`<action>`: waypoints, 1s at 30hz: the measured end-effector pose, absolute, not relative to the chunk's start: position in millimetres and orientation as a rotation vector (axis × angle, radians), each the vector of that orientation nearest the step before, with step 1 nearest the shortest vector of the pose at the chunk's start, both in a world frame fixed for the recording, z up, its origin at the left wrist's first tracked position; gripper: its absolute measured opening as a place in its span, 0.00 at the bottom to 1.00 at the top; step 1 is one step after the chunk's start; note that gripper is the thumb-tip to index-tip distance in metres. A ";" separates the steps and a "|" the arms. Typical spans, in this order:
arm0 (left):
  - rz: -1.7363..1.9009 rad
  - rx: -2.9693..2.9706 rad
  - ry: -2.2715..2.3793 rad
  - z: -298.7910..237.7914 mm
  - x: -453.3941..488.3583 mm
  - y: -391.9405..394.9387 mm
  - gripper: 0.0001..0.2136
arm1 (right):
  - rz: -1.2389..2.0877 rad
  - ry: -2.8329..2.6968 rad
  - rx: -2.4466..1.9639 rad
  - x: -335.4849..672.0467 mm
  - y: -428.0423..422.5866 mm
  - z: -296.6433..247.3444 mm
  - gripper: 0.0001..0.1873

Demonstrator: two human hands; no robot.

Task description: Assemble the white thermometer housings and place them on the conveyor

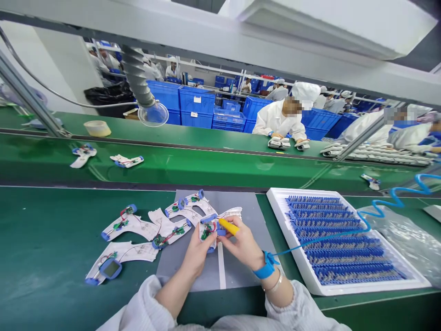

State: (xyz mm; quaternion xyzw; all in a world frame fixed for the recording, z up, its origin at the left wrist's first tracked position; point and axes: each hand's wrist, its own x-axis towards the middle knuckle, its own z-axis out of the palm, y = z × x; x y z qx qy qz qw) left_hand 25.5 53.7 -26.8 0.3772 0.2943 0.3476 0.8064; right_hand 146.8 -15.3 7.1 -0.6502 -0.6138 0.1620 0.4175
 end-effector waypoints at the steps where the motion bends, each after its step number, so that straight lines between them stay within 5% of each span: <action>1: 0.734 0.803 0.632 -27.6 25.5 53.8 0.19 | 0.374 -1.599 -1.670 148.8 -14.9 7.5 0.15; 30: 0.728 0.712 0.732 -27.7 30.6 48.1 0.18 | -0.195 -2.107 -1.815 159.9 -16.4 3.9 0.06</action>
